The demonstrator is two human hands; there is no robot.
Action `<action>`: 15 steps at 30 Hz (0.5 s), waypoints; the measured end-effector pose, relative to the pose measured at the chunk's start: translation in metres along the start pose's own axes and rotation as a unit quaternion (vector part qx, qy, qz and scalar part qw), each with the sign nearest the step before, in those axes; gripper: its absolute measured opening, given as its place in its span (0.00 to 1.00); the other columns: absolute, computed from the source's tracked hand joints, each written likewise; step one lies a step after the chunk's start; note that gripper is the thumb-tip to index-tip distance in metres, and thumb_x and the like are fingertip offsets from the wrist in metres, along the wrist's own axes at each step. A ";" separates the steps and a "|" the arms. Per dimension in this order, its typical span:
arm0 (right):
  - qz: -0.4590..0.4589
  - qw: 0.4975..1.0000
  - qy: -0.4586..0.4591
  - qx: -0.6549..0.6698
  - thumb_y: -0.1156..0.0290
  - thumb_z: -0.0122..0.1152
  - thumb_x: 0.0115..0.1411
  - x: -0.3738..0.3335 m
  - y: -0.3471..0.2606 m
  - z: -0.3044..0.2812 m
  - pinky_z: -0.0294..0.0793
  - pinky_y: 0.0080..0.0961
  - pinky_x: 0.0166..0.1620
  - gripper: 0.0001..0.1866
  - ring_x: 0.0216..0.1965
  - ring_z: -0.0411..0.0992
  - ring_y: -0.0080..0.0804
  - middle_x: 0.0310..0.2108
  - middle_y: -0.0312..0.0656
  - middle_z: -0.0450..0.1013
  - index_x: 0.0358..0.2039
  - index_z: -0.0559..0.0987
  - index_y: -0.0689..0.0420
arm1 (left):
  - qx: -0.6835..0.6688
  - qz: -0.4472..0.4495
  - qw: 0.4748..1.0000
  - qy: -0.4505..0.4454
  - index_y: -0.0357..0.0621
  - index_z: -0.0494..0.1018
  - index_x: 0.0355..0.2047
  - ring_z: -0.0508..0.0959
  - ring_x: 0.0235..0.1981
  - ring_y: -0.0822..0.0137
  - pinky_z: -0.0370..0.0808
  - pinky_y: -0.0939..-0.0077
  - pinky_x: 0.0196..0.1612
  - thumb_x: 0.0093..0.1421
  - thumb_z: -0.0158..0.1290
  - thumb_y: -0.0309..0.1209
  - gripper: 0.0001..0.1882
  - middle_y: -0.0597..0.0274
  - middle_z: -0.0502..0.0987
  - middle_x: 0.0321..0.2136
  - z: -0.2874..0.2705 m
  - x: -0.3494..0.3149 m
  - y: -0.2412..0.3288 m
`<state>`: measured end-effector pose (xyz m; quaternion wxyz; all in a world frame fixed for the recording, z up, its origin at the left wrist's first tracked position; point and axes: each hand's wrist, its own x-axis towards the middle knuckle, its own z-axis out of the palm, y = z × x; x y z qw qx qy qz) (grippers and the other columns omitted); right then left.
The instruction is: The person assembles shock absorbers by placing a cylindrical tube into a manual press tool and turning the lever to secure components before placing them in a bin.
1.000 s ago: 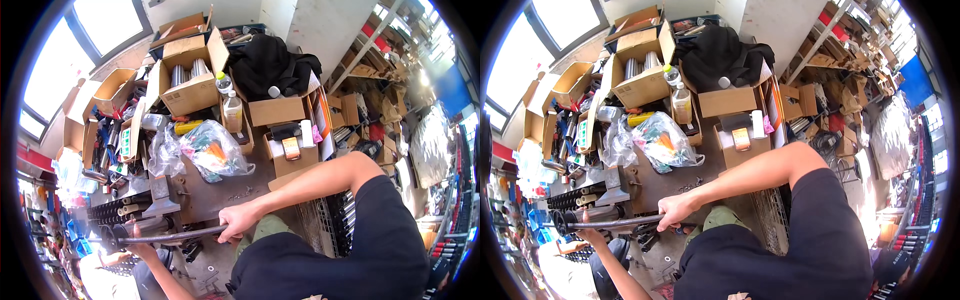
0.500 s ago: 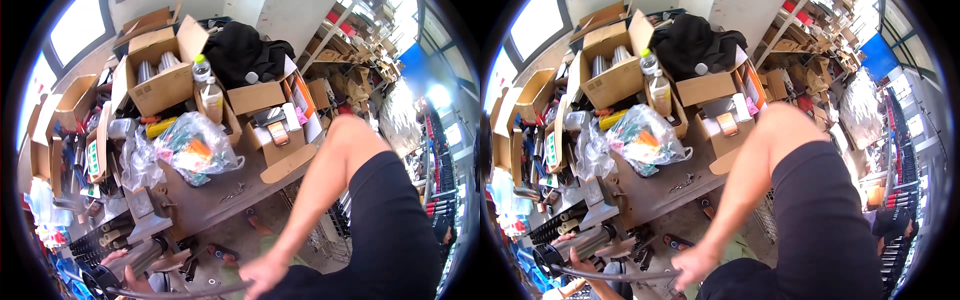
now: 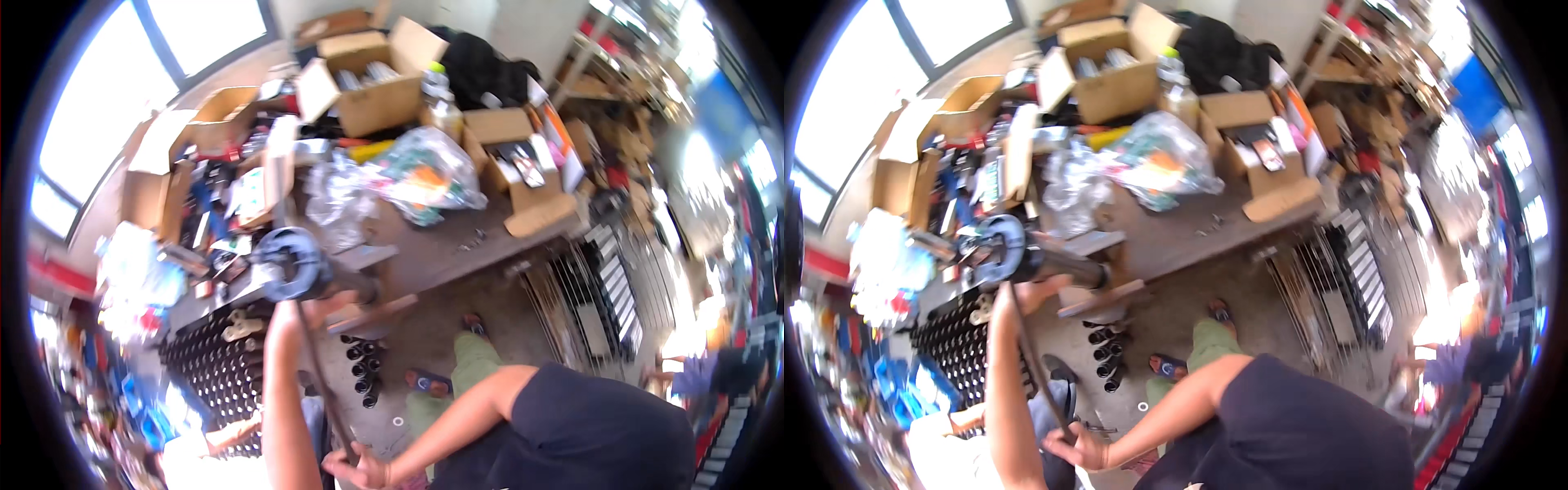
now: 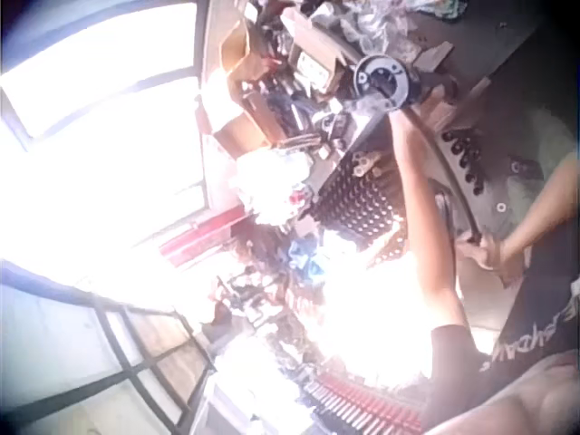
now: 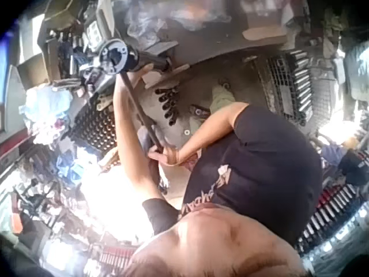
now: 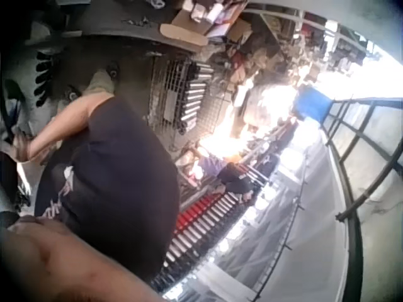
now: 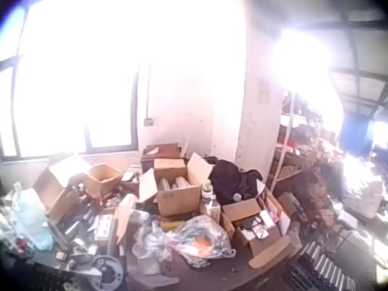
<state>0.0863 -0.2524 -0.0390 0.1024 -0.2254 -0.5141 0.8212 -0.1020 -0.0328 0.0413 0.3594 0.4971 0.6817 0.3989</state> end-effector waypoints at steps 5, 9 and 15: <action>-0.044 0.997 -0.053 -0.044 0.69 0.59 0.66 0.009 -0.025 -0.026 0.70 0.24 0.38 0.09 0.33 0.71 0.22 0.25 0.36 0.72 0.36 0.79 0.62 | -0.135 -0.167 0.973 0.090 0.43 0.74 0.45 0.75 0.38 0.70 0.74 0.75 0.39 0.63 0.59 0.42 0.18 0.67 0.77 0.34 0.010 -0.123 -0.050; -0.300 0.939 0.137 -0.099 0.80 0.52 0.63 0.078 -0.141 -0.144 0.65 0.22 0.32 0.09 0.27 0.63 0.21 0.31 0.33 0.63 0.43 0.69 0.57 | -0.547 -0.316 0.764 0.133 0.43 0.73 0.51 0.77 0.35 0.64 0.74 0.65 0.35 0.72 0.43 0.50 0.23 0.57 0.79 0.40 0.043 -0.302 -0.016; -0.582 0.375 -0.026 -0.721 0.60 0.66 0.55 0.267 -0.362 -0.231 0.58 0.42 0.63 0.23 0.58 0.65 0.44 0.54 0.46 0.70 0.52 0.76 0.50 | 0.118 -0.285 0.871 0.382 0.39 0.74 0.37 0.75 0.19 0.65 0.72 0.69 0.26 0.56 0.63 0.40 0.18 0.59 0.75 0.18 0.093 -0.252 0.119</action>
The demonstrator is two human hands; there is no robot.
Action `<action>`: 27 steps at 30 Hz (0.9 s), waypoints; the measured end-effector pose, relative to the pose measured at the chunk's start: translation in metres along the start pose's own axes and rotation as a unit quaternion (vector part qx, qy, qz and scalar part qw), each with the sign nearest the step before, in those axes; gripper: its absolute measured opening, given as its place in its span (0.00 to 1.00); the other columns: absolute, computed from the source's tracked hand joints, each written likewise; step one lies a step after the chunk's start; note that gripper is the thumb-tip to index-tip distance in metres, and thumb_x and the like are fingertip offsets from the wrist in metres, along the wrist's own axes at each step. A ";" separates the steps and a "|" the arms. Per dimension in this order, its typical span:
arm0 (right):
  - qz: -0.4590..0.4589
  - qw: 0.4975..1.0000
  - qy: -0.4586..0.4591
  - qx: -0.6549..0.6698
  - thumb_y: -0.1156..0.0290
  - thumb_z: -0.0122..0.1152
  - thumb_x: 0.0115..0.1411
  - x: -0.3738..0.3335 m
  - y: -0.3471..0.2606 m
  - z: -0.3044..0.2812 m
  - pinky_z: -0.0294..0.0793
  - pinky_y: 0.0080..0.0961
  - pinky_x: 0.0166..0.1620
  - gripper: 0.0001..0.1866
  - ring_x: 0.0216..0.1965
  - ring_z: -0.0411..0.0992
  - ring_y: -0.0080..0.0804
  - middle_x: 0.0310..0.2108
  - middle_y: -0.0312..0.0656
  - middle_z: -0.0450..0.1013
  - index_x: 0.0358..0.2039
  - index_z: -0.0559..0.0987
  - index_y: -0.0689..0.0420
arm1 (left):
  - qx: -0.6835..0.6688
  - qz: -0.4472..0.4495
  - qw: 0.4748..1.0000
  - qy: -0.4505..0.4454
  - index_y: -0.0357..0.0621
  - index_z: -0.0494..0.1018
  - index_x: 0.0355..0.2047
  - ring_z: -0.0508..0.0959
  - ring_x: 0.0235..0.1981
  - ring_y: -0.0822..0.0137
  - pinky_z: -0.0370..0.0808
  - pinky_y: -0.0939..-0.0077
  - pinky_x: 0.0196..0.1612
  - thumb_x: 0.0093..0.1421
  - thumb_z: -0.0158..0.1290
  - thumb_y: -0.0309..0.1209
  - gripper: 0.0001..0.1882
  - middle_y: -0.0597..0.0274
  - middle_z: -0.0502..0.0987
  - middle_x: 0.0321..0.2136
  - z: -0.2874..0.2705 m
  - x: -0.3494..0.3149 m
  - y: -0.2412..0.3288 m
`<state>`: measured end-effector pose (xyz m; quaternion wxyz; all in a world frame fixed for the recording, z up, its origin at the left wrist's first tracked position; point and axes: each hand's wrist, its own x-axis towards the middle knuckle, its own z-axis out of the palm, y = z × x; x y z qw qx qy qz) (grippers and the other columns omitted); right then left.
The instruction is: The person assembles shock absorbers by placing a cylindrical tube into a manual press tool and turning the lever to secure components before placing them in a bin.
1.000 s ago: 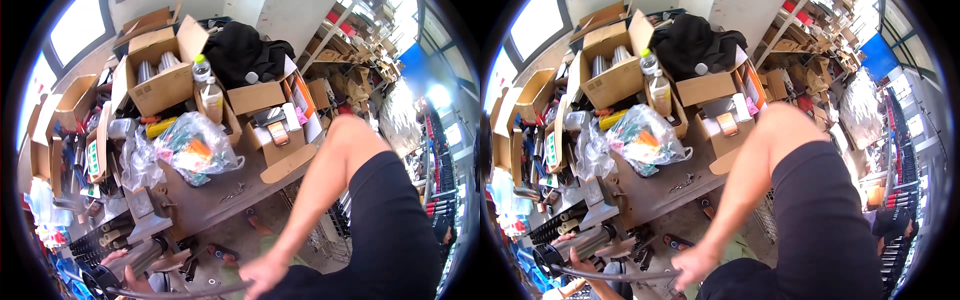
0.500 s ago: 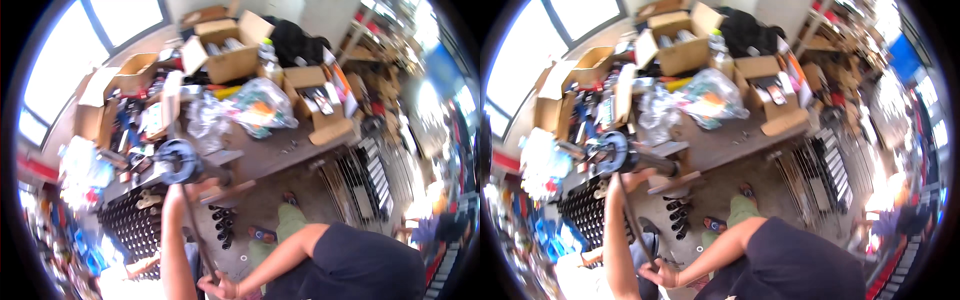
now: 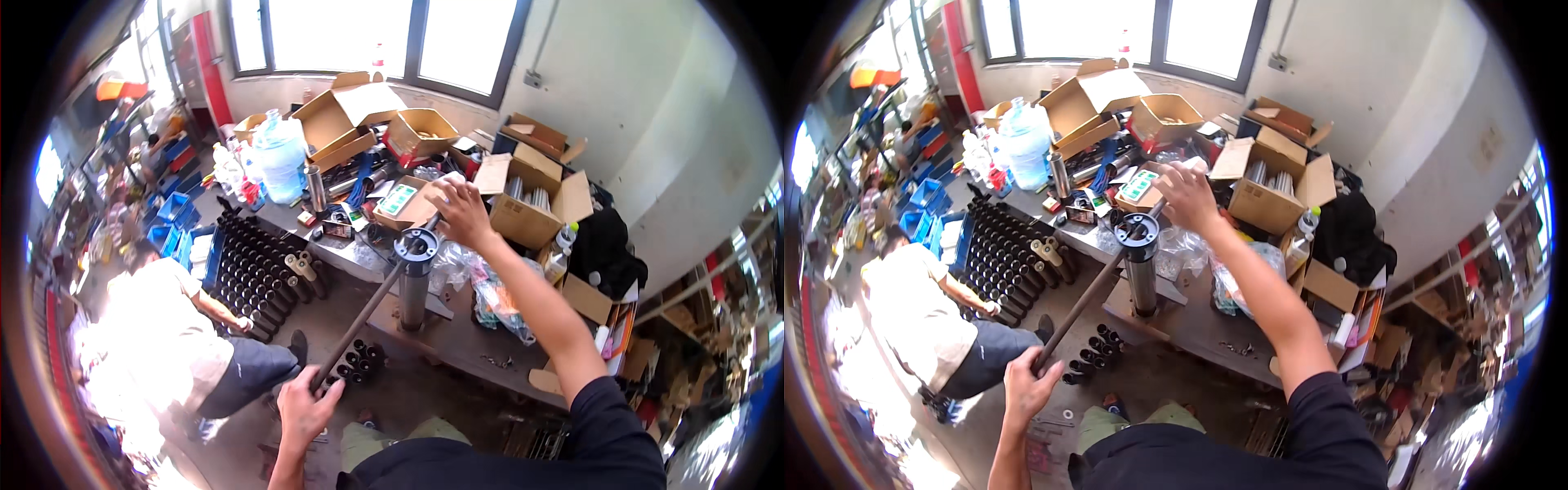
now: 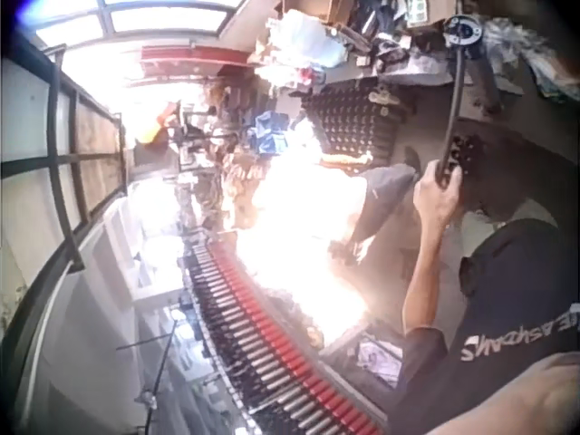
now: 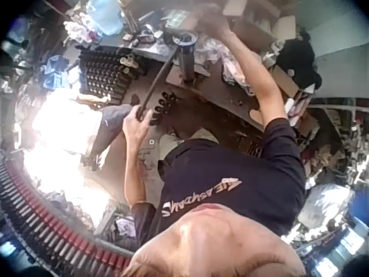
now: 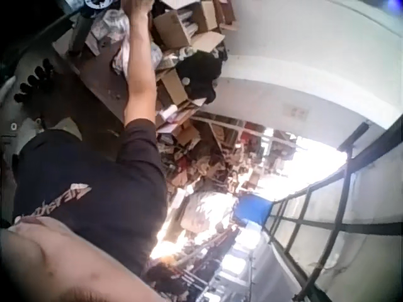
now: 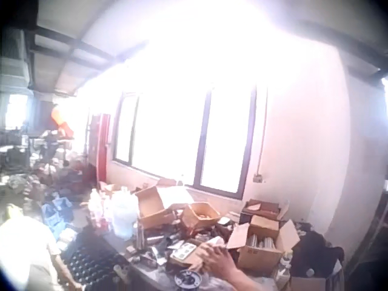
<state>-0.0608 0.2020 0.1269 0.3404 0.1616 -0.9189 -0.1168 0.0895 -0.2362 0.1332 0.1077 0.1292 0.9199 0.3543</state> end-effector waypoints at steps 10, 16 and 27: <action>0.136 0.967 -0.199 0.088 0.52 0.65 0.54 -0.015 0.119 0.101 0.80 0.44 0.43 0.16 0.37 0.80 0.50 0.31 0.51 0.80 0.25 0.86 0.52 | 0.344 -0.009 0.905 0.250 0.45 0.82 0.28 0.86 0.34 0.53 0.83 0.59 0.36 0.58 0.51 0.34 0.11 0.48 0.84 0.30 0.085 0.136 0.090; 0.248 0.939 -0.224 0.076 0.62 0.61 0.52 -0.023 0.099 0.097 0.78 0.40 0.50 0.11 0.42 0.79 0.51 0.36 0.54 0.80 0.30 0.87 0.53 | 0.426 -0.005 0.871 0.244 0.46 0.81 0.25 0.85 0.25 0.54 0.81 0.61 0.27 0.58 0.51 0.35 0.11 0.54 0.83 0.25 0.057 0.148 0.087; 0.436 0.872 -0.197 -0.101 0.56 0.65 0.55 -0.142 -0.045 -0.130 0.77 0.41 0.41 0.13 0.35 0.78 0.50 0.28 0.49 0.79 0.27 0.85 0.53 | 0.221 0.427 0.811 0.333 0.53 0.73 0.19 0.79 0.21 0.59 0.74 0.63 0.23 0.54 0.57 0.37 0.09 0.63 0.77 0.19 0.041 0.299 0.010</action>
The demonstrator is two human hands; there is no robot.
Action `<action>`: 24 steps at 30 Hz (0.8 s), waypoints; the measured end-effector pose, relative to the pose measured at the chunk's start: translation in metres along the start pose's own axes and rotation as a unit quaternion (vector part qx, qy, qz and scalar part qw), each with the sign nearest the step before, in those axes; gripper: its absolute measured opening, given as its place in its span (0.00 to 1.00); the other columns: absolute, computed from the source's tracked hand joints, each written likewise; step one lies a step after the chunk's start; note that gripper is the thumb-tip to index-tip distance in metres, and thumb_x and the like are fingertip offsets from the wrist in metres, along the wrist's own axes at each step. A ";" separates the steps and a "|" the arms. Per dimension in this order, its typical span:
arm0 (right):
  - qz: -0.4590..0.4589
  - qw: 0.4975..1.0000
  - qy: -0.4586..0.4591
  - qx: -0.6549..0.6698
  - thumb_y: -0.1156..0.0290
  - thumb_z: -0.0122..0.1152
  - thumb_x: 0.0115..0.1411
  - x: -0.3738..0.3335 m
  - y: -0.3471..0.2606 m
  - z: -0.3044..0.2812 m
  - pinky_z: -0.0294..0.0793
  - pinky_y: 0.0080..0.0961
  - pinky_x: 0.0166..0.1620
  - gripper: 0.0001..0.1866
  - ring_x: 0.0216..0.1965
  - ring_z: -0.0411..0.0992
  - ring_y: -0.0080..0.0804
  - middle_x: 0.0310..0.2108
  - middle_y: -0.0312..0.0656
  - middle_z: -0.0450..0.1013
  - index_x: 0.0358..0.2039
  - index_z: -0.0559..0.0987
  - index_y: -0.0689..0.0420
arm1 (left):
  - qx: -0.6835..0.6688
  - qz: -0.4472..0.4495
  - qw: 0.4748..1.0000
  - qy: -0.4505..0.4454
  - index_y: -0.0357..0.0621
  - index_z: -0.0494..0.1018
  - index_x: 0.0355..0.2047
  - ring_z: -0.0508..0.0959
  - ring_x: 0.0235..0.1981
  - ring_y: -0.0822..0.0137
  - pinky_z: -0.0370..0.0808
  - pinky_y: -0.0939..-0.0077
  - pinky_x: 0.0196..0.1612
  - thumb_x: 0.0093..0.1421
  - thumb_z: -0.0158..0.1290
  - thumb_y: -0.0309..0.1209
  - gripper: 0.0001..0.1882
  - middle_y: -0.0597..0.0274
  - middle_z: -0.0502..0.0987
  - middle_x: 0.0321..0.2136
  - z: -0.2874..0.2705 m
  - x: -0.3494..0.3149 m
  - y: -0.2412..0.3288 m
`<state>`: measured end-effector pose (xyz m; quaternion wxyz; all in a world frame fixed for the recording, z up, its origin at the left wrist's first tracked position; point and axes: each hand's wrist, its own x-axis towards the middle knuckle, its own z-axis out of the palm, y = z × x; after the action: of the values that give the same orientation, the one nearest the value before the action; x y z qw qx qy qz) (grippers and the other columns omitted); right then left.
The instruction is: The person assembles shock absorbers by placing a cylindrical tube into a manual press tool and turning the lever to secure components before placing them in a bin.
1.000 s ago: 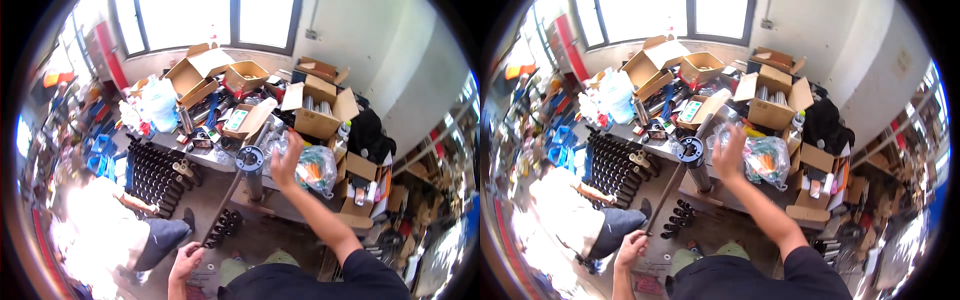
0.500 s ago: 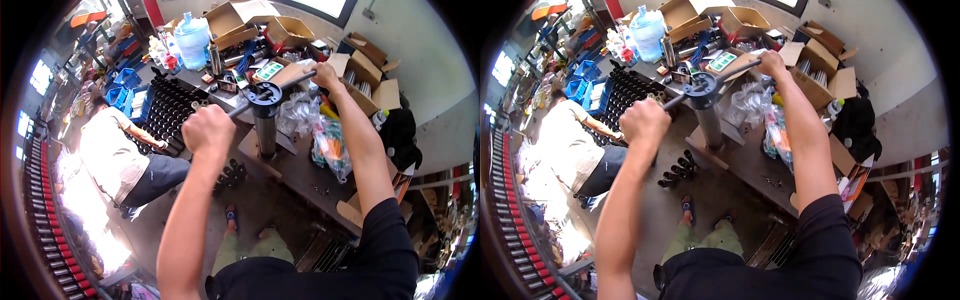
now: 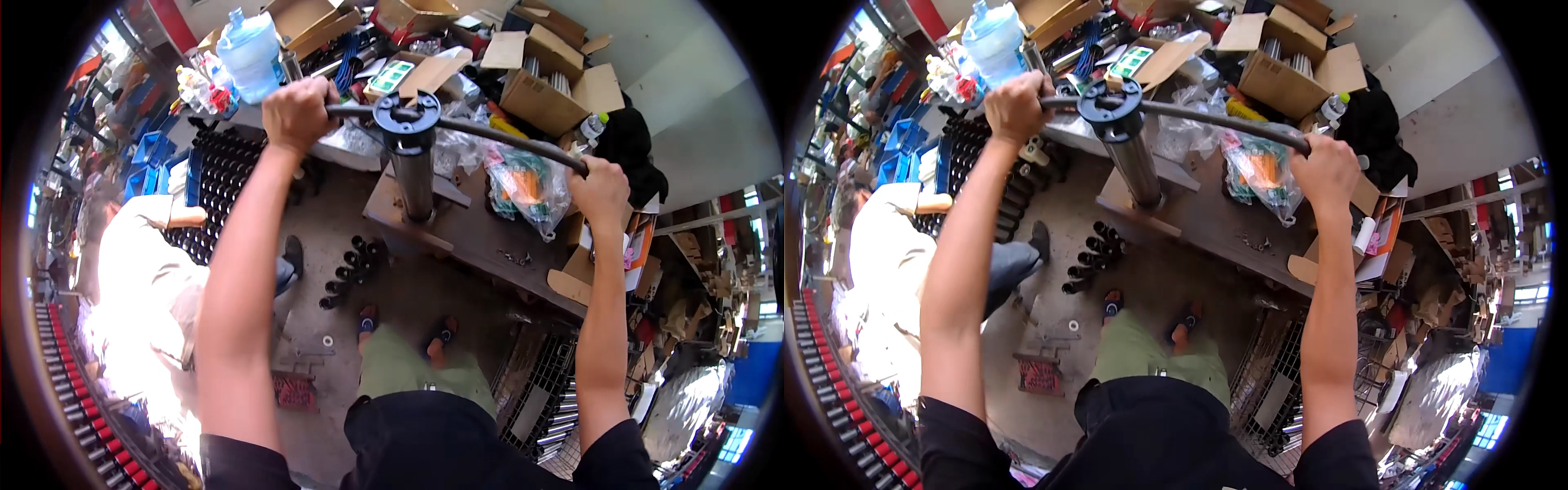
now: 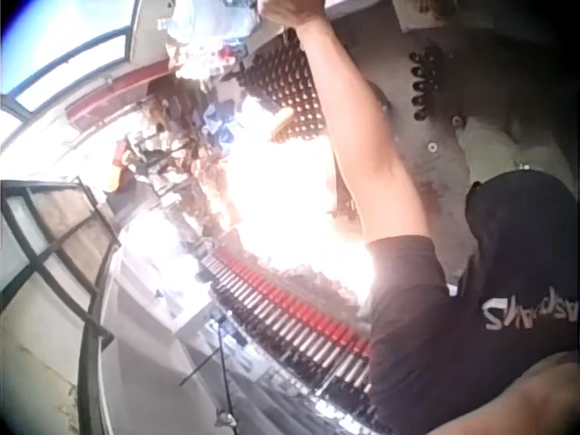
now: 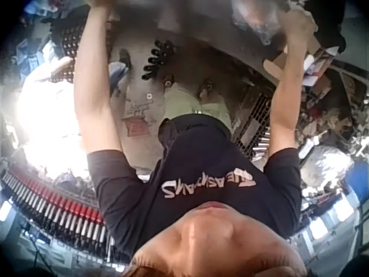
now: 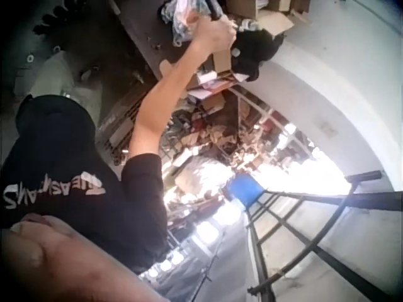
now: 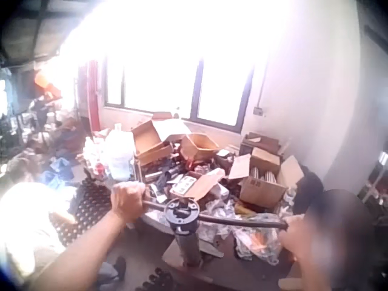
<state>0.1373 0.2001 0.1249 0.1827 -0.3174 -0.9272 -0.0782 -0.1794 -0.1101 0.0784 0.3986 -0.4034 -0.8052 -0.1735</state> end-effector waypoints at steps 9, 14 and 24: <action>0.068 0.992 0.073 -0.077 0.62 0.59 0.49 0.004 0.008 0.009 0.74 0.46 0.43 0.11 0.35 0.78 0.50 0.27 0.49 0.79 0.23 0.85 0.54 | -0.084 0.051 0.983 0.158 0.49 0.64 0.15 0.72 0.20 0.57 0.65 0.61 0.24 0.57 0.55 0.32 0.16 0.62 0.68 0.15 0.019 0.000 -0.002; 0.155 0.982 0.006 -0.110 0.58 0.61 0.52 -0.039 -0.028 -0.023 0.76 0.45 0.48 0.13 0.41 0.79 0.51 0.34 0.50 0.81 0.33 0.87 0.49 | -0.146 0.100 0.975 0.134 0.49 0.67 0.16 0.76 0.21 0.56 0.70 0.61 0.26 0.58 0.56 0.34 0.15 0.61 0.72 0.17 0.043 0.015 -0.017; 0.223 0.968 0.069 -0.096 0.58 0.66 0.54 -0.139 -0.096 -0.048 0.72 0.45 0.41 0.13 0.33 0.77 0.49 0.25 0.46 0.78 0.26 0.83 0.55 | -0.162 0.082 0.982 0.056 0.43 0.70 0.28 0.76 0.37 0.50 0.72 0.55 0.41 0.58 0.54 0.42 0.14 0.51 0.74 0.29 0.070 0.042 -0.006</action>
<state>0.1933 0.0345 0.1124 0.2276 -0.5263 -0.8063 -0.1453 -0.2344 -0.0504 0.0676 0.3850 -0.5167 -0.7073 -0.2908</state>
